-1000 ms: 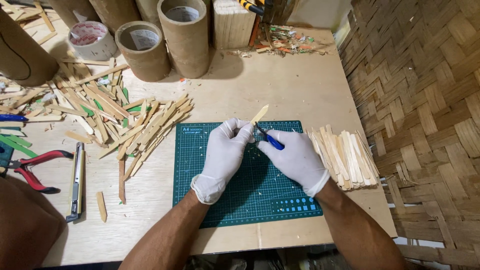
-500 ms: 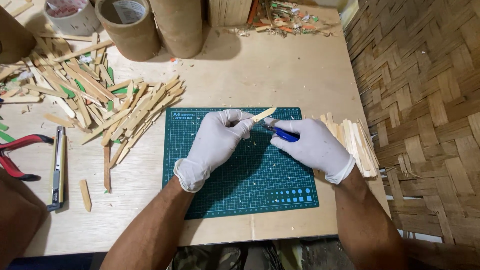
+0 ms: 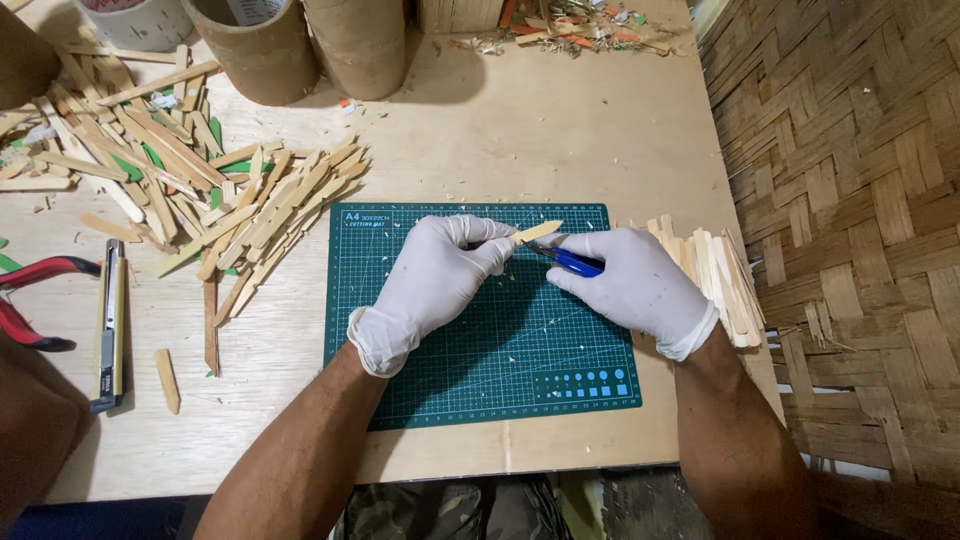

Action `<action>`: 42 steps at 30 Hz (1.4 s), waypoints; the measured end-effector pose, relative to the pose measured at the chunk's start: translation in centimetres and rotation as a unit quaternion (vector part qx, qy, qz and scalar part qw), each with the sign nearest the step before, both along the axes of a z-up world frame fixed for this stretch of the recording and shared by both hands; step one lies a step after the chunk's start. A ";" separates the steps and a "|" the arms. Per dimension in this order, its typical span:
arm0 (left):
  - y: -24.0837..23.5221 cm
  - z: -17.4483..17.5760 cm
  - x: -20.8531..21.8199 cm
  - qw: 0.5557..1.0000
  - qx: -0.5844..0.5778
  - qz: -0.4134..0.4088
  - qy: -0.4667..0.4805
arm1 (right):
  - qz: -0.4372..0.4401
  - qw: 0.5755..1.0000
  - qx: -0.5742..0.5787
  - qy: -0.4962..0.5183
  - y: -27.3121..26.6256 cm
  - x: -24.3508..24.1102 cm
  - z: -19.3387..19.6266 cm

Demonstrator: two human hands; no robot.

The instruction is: Cutting and trimming small wooden sticks using hand pliers on a workshop table

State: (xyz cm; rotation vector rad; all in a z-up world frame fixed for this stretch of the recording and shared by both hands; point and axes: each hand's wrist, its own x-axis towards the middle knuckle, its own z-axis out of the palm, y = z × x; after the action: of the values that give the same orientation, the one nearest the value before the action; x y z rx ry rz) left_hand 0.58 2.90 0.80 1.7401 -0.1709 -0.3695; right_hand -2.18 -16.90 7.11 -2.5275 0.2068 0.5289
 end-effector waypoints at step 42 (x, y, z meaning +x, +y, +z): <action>-1.5 -1.2 -0.2 0.998 -0.029 0.057 -0.026 | -0.175 0.848 0.483 -0.131 -0.5 0.3 -2.7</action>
State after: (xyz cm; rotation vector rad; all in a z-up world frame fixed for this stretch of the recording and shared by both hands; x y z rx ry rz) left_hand 0.42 1.42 -0.37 1.6946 -0.1185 -0.2349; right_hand -1.88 -17.41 4.42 -1.4915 0.2177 0.0723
